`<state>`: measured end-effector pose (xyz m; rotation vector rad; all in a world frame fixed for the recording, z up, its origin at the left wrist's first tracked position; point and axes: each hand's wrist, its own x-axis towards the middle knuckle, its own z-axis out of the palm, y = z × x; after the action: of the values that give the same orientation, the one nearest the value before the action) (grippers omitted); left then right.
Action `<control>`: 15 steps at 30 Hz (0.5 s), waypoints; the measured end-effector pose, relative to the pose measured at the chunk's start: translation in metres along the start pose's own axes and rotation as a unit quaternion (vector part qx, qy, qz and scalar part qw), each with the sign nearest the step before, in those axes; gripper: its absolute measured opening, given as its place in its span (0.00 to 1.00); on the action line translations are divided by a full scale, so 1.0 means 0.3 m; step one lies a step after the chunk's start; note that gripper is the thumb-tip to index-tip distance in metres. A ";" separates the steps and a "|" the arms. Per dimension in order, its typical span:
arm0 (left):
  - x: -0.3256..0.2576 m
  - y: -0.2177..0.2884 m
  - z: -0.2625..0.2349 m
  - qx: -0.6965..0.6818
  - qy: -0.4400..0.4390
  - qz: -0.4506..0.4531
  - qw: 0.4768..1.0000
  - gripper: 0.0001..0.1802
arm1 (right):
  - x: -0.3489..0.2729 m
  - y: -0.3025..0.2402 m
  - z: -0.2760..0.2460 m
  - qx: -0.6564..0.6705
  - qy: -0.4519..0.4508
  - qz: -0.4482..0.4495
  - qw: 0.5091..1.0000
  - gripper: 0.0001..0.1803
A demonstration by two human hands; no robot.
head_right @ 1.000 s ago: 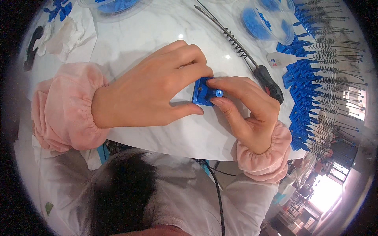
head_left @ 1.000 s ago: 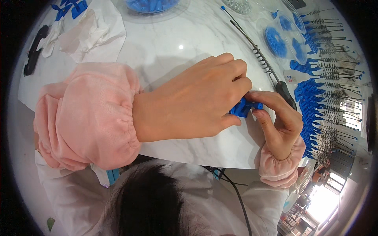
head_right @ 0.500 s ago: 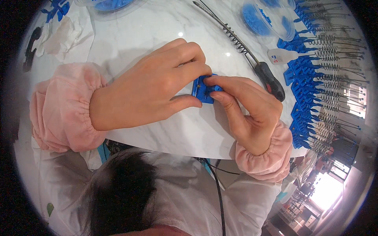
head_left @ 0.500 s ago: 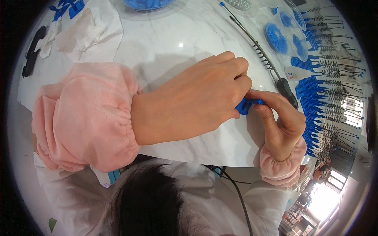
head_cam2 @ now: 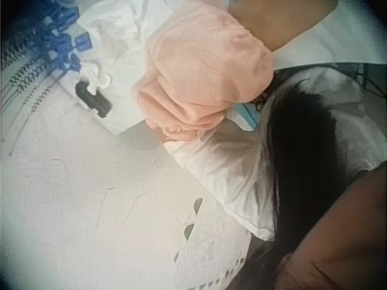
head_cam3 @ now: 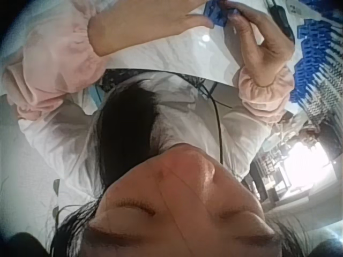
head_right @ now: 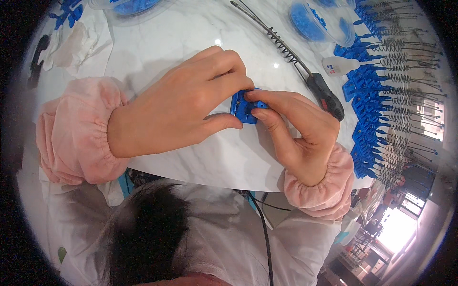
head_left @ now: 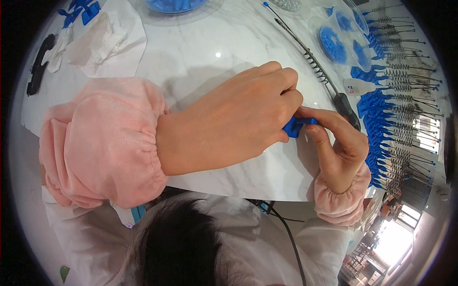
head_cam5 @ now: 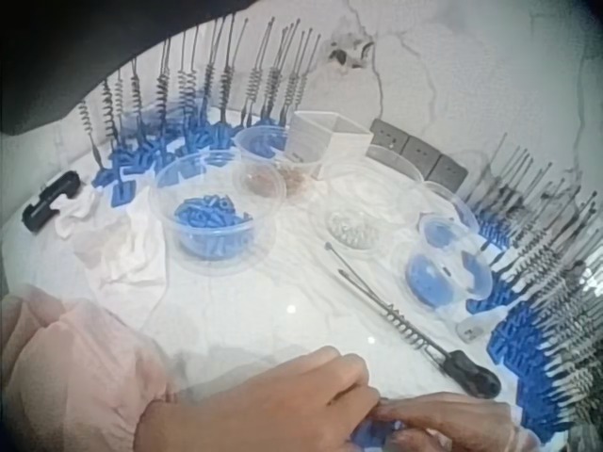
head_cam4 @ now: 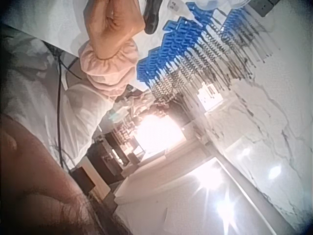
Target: The person assembles a device component by fitting plastic pieces together, driving a screw with a screwdriver, applying adhesive from a bottle, and inserting a coiled wire attachment.
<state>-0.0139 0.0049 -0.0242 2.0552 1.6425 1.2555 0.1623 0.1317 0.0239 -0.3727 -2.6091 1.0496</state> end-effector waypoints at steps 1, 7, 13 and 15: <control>0.001 -0.002 0.002 0.003 0.003 0.006 1.000 0.23 | -0.002 0.005 0.000 -0.001 0.001 0.001 1.000 0.11; -0.001 0.003 -0.004 -0.004 0.001 0.000 1.000 0.23 | 0.001 0.007 -0.003 0.059 0.000 0.005 0.998 0.12; 0.001 0.002 -0.003 -0.002 0.002 0.004 1.000 0.23 | 0.002 0.005 0.001 0.016 0.003 -0.010 1.000 0.10; -0.002 0.002 -0.002 -0.006 0.002 0.001 1.000 0.23 | 0.005 0.002 0.006 0.011 0.012 -0.018 1.000 0.09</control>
<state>-0.0141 0.0040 -0.0237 2.0484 1.6315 1.2683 0.1603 0.1313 0.0225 -0.3315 -2.5719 1.0536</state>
